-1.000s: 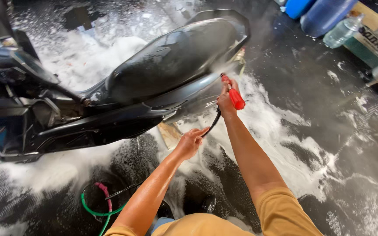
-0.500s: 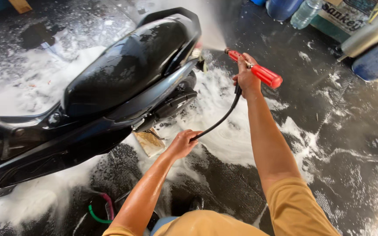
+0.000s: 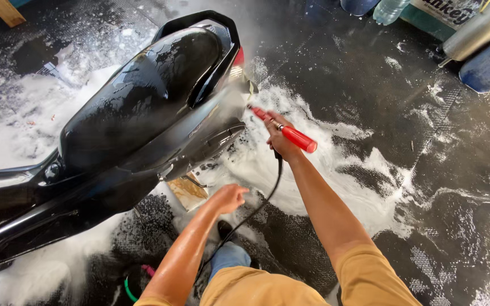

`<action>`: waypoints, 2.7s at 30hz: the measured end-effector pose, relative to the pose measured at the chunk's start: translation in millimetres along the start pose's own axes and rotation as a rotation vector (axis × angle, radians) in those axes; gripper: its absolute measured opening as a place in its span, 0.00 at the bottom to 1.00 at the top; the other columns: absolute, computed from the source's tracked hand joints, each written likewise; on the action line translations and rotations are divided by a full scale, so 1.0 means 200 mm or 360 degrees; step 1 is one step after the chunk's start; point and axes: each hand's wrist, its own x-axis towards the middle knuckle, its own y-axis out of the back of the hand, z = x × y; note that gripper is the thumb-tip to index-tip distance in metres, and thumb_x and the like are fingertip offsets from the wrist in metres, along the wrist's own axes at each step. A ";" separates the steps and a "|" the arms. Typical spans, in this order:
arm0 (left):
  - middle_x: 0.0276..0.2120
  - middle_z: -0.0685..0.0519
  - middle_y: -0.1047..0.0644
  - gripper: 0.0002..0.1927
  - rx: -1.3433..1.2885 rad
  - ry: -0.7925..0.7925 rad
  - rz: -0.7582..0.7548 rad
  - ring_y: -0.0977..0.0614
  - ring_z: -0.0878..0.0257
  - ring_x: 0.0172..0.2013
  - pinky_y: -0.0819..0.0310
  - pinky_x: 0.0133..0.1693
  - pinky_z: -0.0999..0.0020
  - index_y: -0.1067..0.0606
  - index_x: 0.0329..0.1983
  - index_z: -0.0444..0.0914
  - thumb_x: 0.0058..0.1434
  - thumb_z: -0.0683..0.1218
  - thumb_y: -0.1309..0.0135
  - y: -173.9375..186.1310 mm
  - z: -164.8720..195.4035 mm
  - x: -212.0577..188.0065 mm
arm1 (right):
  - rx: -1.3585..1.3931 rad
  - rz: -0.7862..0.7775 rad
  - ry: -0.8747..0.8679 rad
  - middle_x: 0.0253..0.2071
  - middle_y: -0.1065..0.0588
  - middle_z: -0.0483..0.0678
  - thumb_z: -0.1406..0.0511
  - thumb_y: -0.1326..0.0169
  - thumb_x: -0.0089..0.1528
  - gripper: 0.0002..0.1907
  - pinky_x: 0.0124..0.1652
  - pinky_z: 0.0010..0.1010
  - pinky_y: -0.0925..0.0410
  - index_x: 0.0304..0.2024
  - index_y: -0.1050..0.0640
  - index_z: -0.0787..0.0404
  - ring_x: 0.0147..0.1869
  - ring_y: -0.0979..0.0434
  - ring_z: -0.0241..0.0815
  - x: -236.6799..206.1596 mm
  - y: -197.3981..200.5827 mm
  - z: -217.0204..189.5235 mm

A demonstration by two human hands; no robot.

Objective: The person uses a high-pressure water spray gun to rinse a motorcycle. They systematically spray the front fairing, handlebars, seat, and rear sections to remove soap suds and dirt from the vehicle's surfaces.

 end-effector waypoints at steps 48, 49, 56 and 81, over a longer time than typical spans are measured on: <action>0.77 0.44 0.45 0.34 -0.0375 0.0209 0.2248 0.45 0.45 0.75 0.51 0.72 0.60 0.47 0.81 0.36 0.80 0.56 0.86 1.45 -0.61 0.73 | -0.0647 -0.1384 0.0078 0.38 0.20 0.43 0.59 0.46 0.65 0.25 0.21 0.27 0.29 0.63 0.28 0.57 0.22 0.25 0.33 1.40 -0.71 -0.65; 0.77 0.46 0.45 0.34 -0.0836 0.0220 0.2215 0.46 0.47 0.76 0.53 0.73 0.60 0.46 0.80 0.36 0.78 0.59 0.82 1.44 -0.60 0.71 | -0.0633 -0.1356 0.0142 0.36 0.21 0.46 0.58 0.46 0.65 0.24 0.21 0.27 0.30 0.62 0.26 0.57 0.22 0.25 0.33 1.39 -0.73 -0.64; 0.77 0.57 0.48 0.45 -0.2298 0.0290 0.1928 0.51 0.54 0.76 0.57 0.70 0.49 0.48 0.79 0.45 0.66 0.73 0.69 1.43 -0.49 0.68 | -0.0720 -0.1472 0.0210 0.39 0.20 0.54 0.58 0.46 0.66 0.22 0.21 0.30 0.32 0.63 0.27 0.52 0.23 0.27 0.35 1.51 -0.81 -0.67; 0.68 0.47 0.29 0.44 -0.1931 0.0222 0.2187 0.26 0.50 0.63 0.35 0.61 0.54 0.36 0.73 0.40 0.66 0.73 0.71 1.30 -1.15 -0.23 | 0.0144 -0.1900 0.0429 0.38 0.19 0.42 0.61 0.43 0.66 0.26 0.20 0.22 0.35 0.66 0.29 0.57 0.20 0.32 0.27 0.79 -2.33 -0.89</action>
